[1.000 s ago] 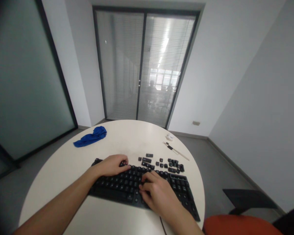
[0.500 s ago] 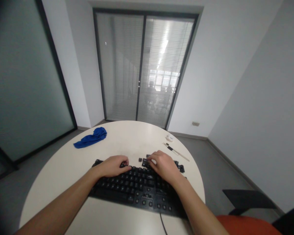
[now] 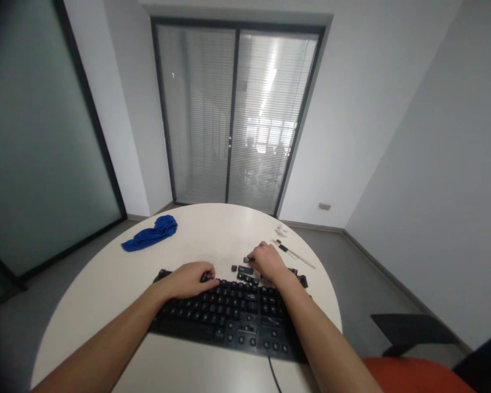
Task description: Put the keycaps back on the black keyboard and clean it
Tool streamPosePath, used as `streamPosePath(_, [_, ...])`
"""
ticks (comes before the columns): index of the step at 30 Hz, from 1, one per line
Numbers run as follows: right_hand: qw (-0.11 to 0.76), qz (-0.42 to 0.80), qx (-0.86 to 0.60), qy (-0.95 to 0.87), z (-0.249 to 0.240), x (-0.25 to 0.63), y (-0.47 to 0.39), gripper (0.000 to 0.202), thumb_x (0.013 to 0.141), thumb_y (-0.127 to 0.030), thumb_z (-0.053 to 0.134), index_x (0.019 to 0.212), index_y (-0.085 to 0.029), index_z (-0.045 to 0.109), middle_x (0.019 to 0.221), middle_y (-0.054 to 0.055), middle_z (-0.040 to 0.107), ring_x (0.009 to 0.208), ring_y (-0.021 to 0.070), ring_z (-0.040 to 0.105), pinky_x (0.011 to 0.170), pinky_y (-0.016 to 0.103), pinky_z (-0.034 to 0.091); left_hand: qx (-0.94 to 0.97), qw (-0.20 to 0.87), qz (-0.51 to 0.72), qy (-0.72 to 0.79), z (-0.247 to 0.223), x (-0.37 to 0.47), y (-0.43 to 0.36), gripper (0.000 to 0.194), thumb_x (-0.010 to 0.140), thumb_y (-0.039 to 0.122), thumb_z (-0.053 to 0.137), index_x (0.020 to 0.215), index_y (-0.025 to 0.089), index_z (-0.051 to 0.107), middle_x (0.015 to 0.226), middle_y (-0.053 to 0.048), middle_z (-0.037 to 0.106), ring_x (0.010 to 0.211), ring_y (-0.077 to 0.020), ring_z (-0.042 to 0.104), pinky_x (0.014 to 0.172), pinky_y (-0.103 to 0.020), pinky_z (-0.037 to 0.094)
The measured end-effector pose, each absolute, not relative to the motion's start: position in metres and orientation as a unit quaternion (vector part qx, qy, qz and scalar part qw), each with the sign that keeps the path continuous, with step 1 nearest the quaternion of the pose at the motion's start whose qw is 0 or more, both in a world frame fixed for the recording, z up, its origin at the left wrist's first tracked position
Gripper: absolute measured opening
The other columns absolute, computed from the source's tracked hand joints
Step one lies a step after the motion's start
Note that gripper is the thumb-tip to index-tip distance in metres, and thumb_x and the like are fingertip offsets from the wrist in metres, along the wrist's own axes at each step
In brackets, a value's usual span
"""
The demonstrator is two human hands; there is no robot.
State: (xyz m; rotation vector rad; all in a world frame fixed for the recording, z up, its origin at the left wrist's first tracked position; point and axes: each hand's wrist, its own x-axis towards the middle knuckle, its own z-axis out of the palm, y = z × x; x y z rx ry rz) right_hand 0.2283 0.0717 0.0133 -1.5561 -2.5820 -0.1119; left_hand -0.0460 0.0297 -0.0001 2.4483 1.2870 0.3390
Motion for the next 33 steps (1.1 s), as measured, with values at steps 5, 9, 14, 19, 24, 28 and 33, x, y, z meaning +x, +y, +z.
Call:
streamPosePath(5, [0.107, -0.027, -0.537, -0.836, 0.02, 0.23, 0.066, 0.022, 0.091, -0.024, 0.061, 0.107, -0.021, 0.076, 0.1, 0.01, 0.076, 0.102, 0.0271, 0.064, 0.091, 0.035, 0.045, 0.865, 0.178, 0.118, 0.455, -0.001, -0.046, 0.03, 0.04, 0.089, 0.059, 0.049, 0.096, 0.023, 0.066, 0.099, -0.006, 0.072, 0.089, -0.0247, 0.065, 0.075, -0.032, 0.046])
streamPosePath(9, [0.165, 0.008, -0.55, -0.818, 0.03, 0.233, 0.04, 0.027, 0.096, -0.03, 0.055, 0.115, -0.021, 0.071, 0.107, 0.007, 0.075, 0.097, 0.0227, 0.067, 0.086, 0.032, 0.049, 0.866, 0.174, 0.117, 0.455, -0.001, -0.047, 0.03, 0.041, 0.09, 0.059, 0.048, 0.095, 0.023, 0.066, 0.098, -0.005, 0.072, 0.088, -0.0248, 0.065, 0.075, -0.032, 0.046])
streamPosePath(14, [0.253, 0.137, -0.533, -0.796, 0.034, 0.235, -0.021, 0.024, 0.092, -0.033, 0.06, 0.11, -0.023, 0.071, 0.104, 0.006, 0.074, 0.095, 0.0232, 0.068, 0.085, 0.034, 0.052, 0.865, 0.179, 0.114, 0.455, -0.001, -0.046, 0.03, 0.041, 0.09, 0.059, 0.048, 0.097, 0.023, 0.065, 0.1, -0.006, 0.072, 0.089, -0.0248, 0.065, 0.076, -0.032, 0.046])
streamPosePath(19, [0.262, 0.163, -0.488, -0.816, 0.02, 0.237, -0.066, 0.02, 0.093, -0.025, 0.058, 0.108, -0.024, 0.07, 0.109, 0.006, 0.072, 0.101, 0.022, 0.066, 0.093, 0.037, 0.05, 0.865, 0.179, 0.116, 0.455, -0.002, -0.046, 0.03, 0.042, 0.09, 0.06, 0.047, 0.097, 0.023, 0.066, 0.099, -0.006, 0.071, 0.089, -0.0257, 0.065, 0.077, -0.034, 0.047])
streamPosePath(24, [0.261, 0.157, -0.49, -0.817, 0.007, 0.237, -0.078, 0.02, 0.092, -0.023, 0.06, 0.109, -0.023, 0.071, 0.105, 0.006, 0.073, 0.097, 0.0211, 0.067, 0.089, 0.035, 0.053, 0.865, 0.174, 0.121, 0.454, -0.002, -0.046, 0.029, 0.041, 0.09, 0.058, 0.047, 0.096, 0.023, 0.066, 0.1, -0.006, 0.071, 0.09, -0.0252, 0.065, 0.077, -0.033, 0.047])
streamPosePath(28, [0.257, 0.146, -0.473, -0.83, 0.002, 0.234, -0.08, 0.021, 0.092, -0.02, 0.059, 0.109, -0.023, 0.073, 0.106, 0.007, 0.072, 0.1, 0.0213, 0.066, 0.091, 0.034, 0.053, 0.863, 0.172, 0.113, 0.462, 0.0, -0.045, 0.028, 0.041, 0.09, 0.058, 0.048, 0.097, 0.022, 0.066, 0.099, -0.006, 0.071, 0.089, -0.025, 0.065, 0.076, -0.033, 0.047])
streamPosePath(33, [0.255, 0.132, -0.466, -0.837, -0.002, 0.233, -0.08, 0.024, 0.093, -0.019, 0.058, 0.11, -0.024, 0.075, 0.106, 0.008, 0.071, 0.098, 0.0209, 0.066, 0.088, 0.033, 0.055, 0.864, 0.172, 0.114, 0.46, -0.001, -0.046, 0.029, 0.041, 0.09, 0.058, 0.048, 0.097, 0.022, 0.066, 0.1, -0.006, 0.071, 0.089, -0.0247, 0.065, 0.077, -0.033, 0.047])
